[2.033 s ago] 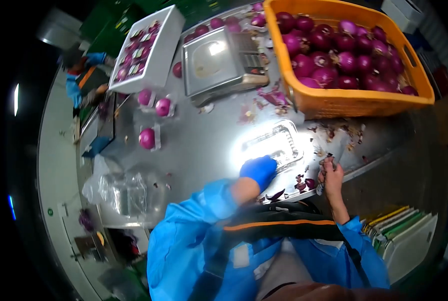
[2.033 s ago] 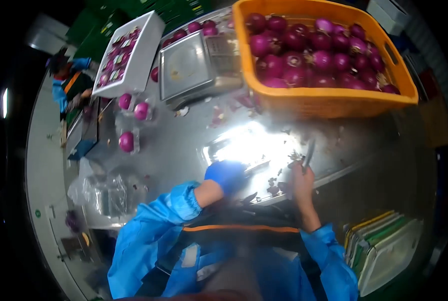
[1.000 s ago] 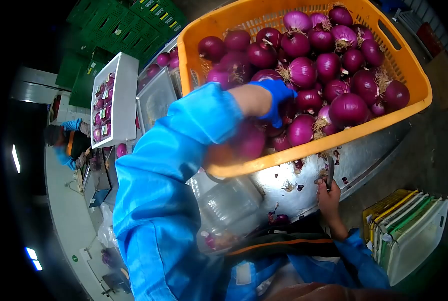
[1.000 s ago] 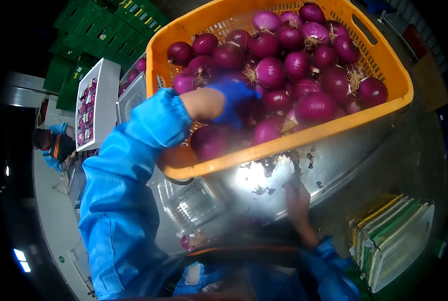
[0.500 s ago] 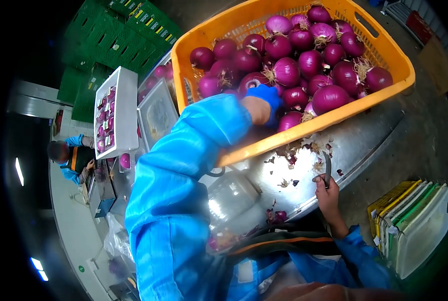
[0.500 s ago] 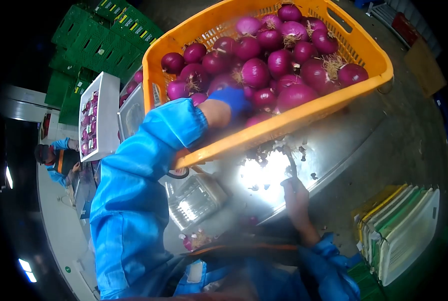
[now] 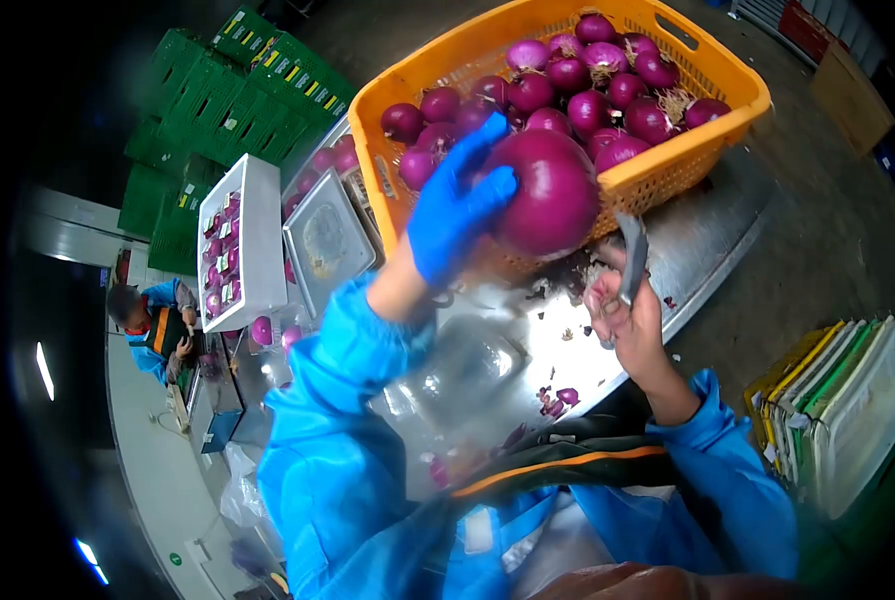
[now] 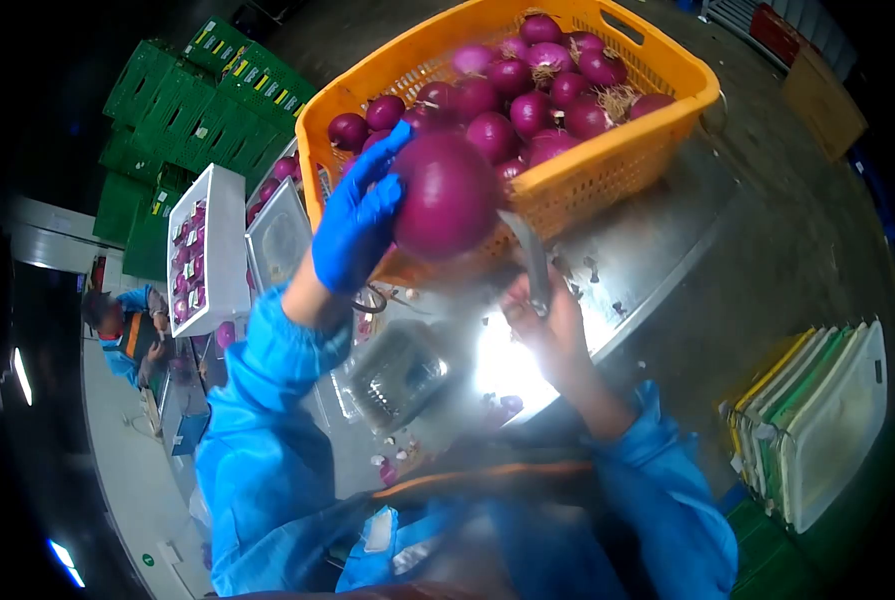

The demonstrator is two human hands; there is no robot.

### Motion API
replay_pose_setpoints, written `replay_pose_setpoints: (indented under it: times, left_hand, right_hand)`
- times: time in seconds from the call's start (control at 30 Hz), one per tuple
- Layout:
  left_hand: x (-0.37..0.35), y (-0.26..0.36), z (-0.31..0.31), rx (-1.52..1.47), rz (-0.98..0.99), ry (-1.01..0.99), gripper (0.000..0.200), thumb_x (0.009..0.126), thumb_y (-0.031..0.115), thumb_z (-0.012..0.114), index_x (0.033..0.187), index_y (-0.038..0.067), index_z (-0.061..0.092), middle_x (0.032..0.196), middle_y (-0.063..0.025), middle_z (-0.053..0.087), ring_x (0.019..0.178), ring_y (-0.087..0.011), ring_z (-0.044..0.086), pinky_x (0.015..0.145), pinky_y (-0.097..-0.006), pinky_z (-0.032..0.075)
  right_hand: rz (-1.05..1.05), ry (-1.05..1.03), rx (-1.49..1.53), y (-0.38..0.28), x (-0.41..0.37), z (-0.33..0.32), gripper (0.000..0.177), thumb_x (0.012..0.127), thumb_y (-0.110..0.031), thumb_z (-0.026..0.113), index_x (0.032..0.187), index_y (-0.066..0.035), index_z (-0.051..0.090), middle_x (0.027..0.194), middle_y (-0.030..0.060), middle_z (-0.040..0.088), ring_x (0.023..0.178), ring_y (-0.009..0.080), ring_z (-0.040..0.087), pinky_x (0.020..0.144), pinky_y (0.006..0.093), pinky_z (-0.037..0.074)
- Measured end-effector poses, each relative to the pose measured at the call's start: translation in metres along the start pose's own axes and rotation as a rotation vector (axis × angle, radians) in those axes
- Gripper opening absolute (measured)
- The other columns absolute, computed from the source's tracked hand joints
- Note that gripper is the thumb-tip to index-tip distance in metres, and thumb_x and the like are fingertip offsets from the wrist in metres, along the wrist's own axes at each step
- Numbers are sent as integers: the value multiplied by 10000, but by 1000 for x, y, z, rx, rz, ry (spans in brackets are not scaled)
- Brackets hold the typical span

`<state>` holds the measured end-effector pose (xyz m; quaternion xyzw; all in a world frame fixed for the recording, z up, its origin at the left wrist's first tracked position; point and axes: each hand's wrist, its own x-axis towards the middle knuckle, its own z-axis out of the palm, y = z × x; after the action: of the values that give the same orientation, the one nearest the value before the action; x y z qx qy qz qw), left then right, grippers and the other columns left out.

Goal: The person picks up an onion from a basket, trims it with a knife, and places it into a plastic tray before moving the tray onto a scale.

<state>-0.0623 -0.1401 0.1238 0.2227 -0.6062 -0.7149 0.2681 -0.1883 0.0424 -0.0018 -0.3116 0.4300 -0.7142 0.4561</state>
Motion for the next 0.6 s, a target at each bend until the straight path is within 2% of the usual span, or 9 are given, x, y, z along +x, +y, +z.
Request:
replay_pose_setpoints:
  times: [0.07, 0.13, 0.23, 0.3, 0.37, 0.4, 0.5, 0.53, 0.6]
  left_hand:
    - [-28, -15, 21, -94, 55, -24, 727, 917, 221, 665, 1491, -7, 282, 1461, -148, 403, 1303, -240, 448, 1096, -378, 371]
    - [-54, -25, 39, -92, 45, -24, 811, 887, 326, 682, 1516, 46, 255, 1504, -118, 368, 1357, -277, 420, 1124, -418, 344]
    - [-89, -45, 43, -181, -138, -47, 854, 865, 346, 706, 1520, 53, 244, 1477, -125, 390, 1334, -275, 434, 1092, -398, 380]
    - [-106, -58, 40, -252, -360, -66, 887, 825, 416, 731, 1502, 60, 281, 1436, -115, 430, 1302, -267, 466, 1073, -395, 403]
    - [-125, -87, 43, -315, -277, -54, 742, 911, 413, 628, 1493, 71, 320, 1457, -121, 434, 1328, -274, 450, 1094, -423, 386]
    - [-132, -93, 46, -286, -336, 36, 688, 935, 409, 594, 1477, 66, 346, 1442, -117, 453, 1322, -266, 456, 1099, -415, 381]
    - [-145, -125, 43, -476, -365, 99, 650, 950, 400, 571, 1466, 66, 361, 1430, -119, 466, 1311, -271, 467, 1098, -410, 383]
    - [-147, -132, 40, -523, -367, 92, 645, 941, 411, 574, 1452, 68, 380, 1420, -124, 473, 1299, -283, 481, 1099, -421, 388]
    - [-154, -132, 40, -611, -398, 96, 671, 916, 416, 611, 1429, 49, 381, 1368, -146, 499, 1226, -291, 540, 1039, -433, 451]
  right_hand:
    - [-17, -20, 144, -17, -1, 7, 617, 910, -399, 672, 1290, 17, 420, 784, 9, 535, 611, 69, 520, 515, 208, 434]
    - [26, -9, 180, -28, -7, 7, 712, 905, -433, 675, 1342, 30, 355, 773, 9, 521, 578, 50, 496, 479, 187, 419]
    - [69, 56, 111, -22, -20, -8, 671, 905, -394, 687, 1323, 44, 398, 775, 7, 515, 543, 35, 461, 473, 183, 409]
    - [97, 40, -168, -28, -24, -14, 541, 922, -320, 675, 1287, 41, 503, 876, 62, 631, 672, 115, 592, 619, 242, 495]
    - [38, -75, -486, -26, -28, -12, 464, 931, -289, 661, 1252, 30, 563, 953, 99, 686, 783, 164, 655, 721, 281, 521]
    - [56, -76, -541, -29, -34, -5, 390, 943, -264, 637, 1223, 5, 603, 1040, 153, 702, 943, 212, 674, 837, 316, 506]
    - [101, -89, -539, -14, -47, -12, 361, 956, -261, 610, 1196, 9, 613, 992, 193, 684, 909, 245, 677, 805, 313, 509]
    - [-126, -63, -707, -7, -51, -15, 245, 927, -137, 619, 1140, -17, 643, 867, 70, 656, 782, 143, 631, 693, 313, 491]
    - [-249, -117, -1016, -12, -63, -22, 243, 864, -94, 644, 1100, -36, 651, 861, 85, 645, 754, 212, 644, 669, 339, 501]
